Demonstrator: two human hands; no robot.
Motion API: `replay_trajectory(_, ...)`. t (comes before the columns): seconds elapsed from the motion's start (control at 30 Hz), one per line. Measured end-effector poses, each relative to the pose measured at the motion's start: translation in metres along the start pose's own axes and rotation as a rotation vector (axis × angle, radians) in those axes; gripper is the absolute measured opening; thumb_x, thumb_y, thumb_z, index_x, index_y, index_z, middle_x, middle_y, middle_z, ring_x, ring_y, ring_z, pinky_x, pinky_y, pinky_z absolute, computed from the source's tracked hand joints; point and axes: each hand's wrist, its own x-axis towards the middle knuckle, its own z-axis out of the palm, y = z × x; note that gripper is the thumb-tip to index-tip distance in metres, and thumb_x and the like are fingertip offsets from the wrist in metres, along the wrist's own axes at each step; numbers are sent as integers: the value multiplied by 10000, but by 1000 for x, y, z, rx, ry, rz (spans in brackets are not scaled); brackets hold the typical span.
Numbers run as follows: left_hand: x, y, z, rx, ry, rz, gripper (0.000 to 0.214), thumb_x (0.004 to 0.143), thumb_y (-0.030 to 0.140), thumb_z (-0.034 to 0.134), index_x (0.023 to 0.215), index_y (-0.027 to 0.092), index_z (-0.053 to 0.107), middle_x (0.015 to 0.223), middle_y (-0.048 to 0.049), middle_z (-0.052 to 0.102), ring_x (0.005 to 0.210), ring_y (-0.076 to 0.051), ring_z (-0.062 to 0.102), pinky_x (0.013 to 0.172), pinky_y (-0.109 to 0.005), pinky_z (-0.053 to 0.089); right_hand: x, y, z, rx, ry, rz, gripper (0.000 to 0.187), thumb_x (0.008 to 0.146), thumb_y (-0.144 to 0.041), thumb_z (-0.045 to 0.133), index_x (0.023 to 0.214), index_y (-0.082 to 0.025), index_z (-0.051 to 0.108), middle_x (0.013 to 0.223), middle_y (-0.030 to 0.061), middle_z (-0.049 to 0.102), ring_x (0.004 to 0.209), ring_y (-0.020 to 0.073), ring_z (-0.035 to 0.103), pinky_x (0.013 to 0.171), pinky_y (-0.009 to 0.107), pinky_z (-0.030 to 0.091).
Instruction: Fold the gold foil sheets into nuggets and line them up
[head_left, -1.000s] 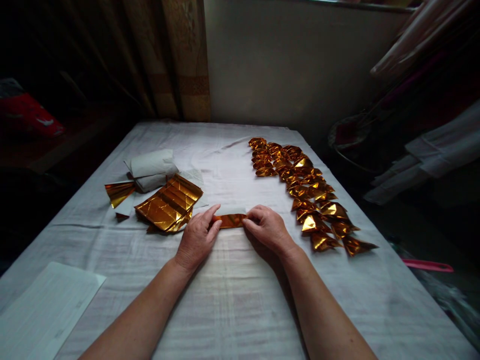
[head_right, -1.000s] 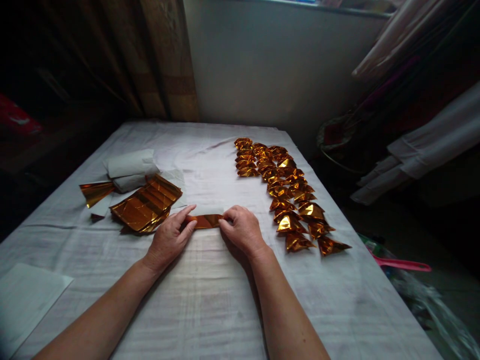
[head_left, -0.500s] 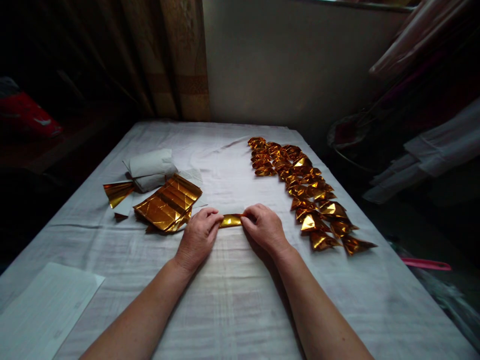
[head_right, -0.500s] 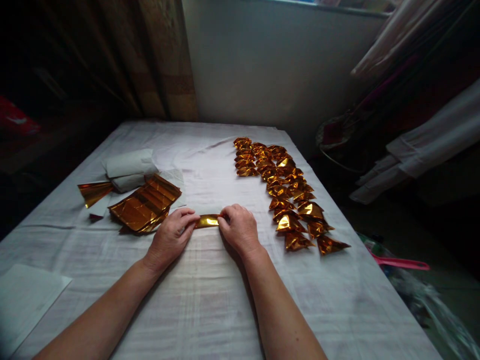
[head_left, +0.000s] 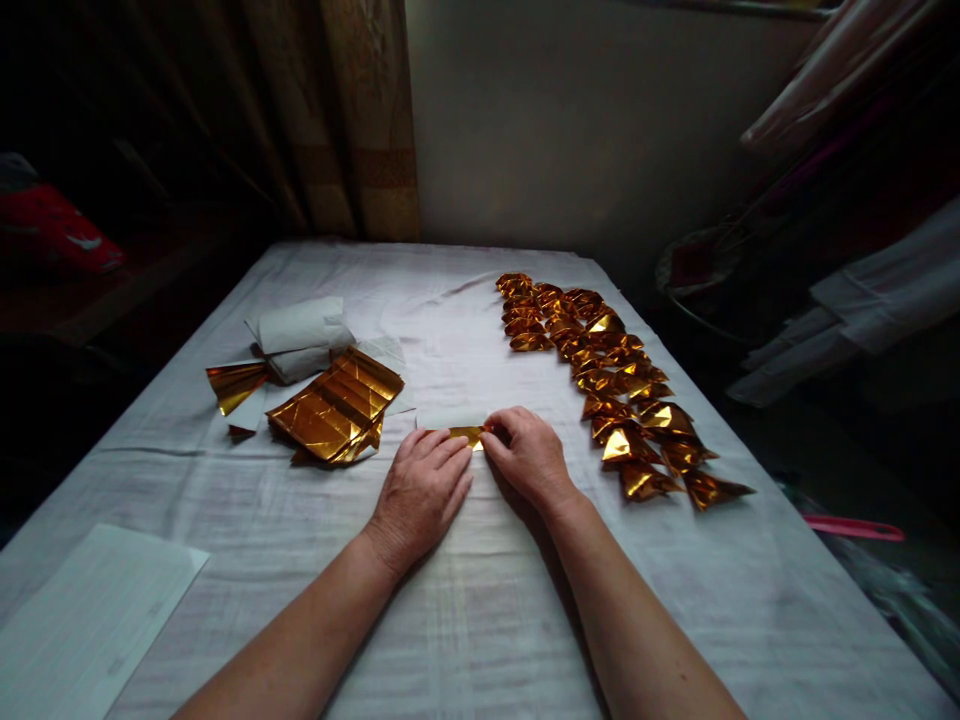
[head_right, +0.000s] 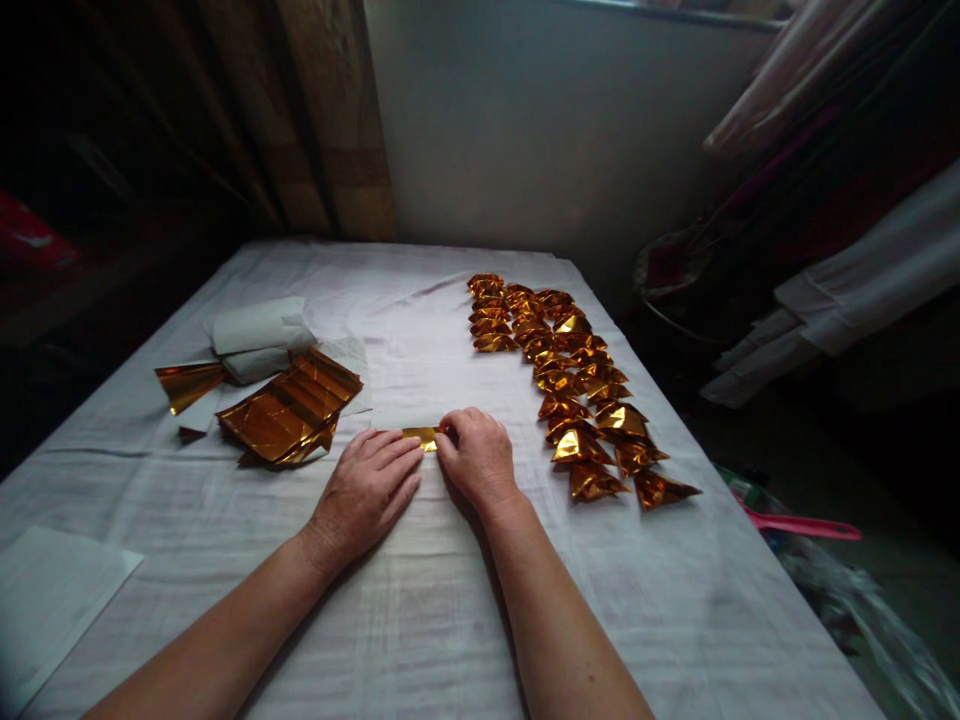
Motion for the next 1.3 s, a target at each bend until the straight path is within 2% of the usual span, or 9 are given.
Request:
replay_trajectory(0.17, -3, 0, 4, -1, -4, 20, 294, 958, 258, 503, 1187, 152, 653, 1226, -86, 692, 1160, -267, 599, 1044, -458, 442, 0, 1, 1, 13, 26, 7, 121, 813, -231, 617, 927, -216, 656, 829, 17, 674, 797, 186, 597, 727, 285, 398)
replay_trajectory(0.5, -3, -3, 3, -45, -22, 13, 290, 960, 245, 493, 1184, 162, 657, 1215, -96, 697, 1156, -259, 620, 1031, -467, 483, -1, -1, -4, -44, -47, -23, 220, 802, -327, 694, 984, -214, 640, 915, 38, 663, 854, 205, 594, 751, 303, 408)
replay_trajectory(0.7, -8, -12, -1, -54, 11, 10, 279, 961, 230, 492, 1170, 169, 667, 1192, -82, 712, 1152, -246, 632, 1027, -441, 498, 1, 9, -6, 14, -88, -57, 197, 789, -285, 716, 959, -226, 636, 921, 23, 657, 839, 183, 583, 743, 291, 409)
replay_trajectory(1.1, -33, -35, -16, 47, -1, 4, 332, 991, 279, 431, 1210, 199, 667, 1245, -71, 697, 1189, -261, 618, 1043, -476, 476, -1, 16, -8, 172, -84, -37, 204, 777, -198, 653, 980, -209, 638, 915, 21, 659, 843, 171, 594, 759, 287, 460)
replay_trajectory(1.2, -33, -36, -17, 48, 6, 5, 330, 991, 289, 430, 1195, 212, 677, 1234, -63, 703, 1175, -262, 625, 1037, -480, 473, -6, 15, -8, 218, 2, -44, 204, 817, -189, 590, 1014, -205, 641, 956, 42, 673, 859, 177, 617, 782, 298, 489)
replay_trajectory(1.3, -32, -37, -17, 44, 13, 4, 324, 990, 287, 433, 1184, 220, 684, 1217, -59, 711, 1167, -263, 627, 1026, -487, 469, -14, 3, -9, 157, 218, -74, 221, 891, -207, 499, 1048, -197, 655, 1005, 83, 685, 935, 207, 628, 869, 344, 490)
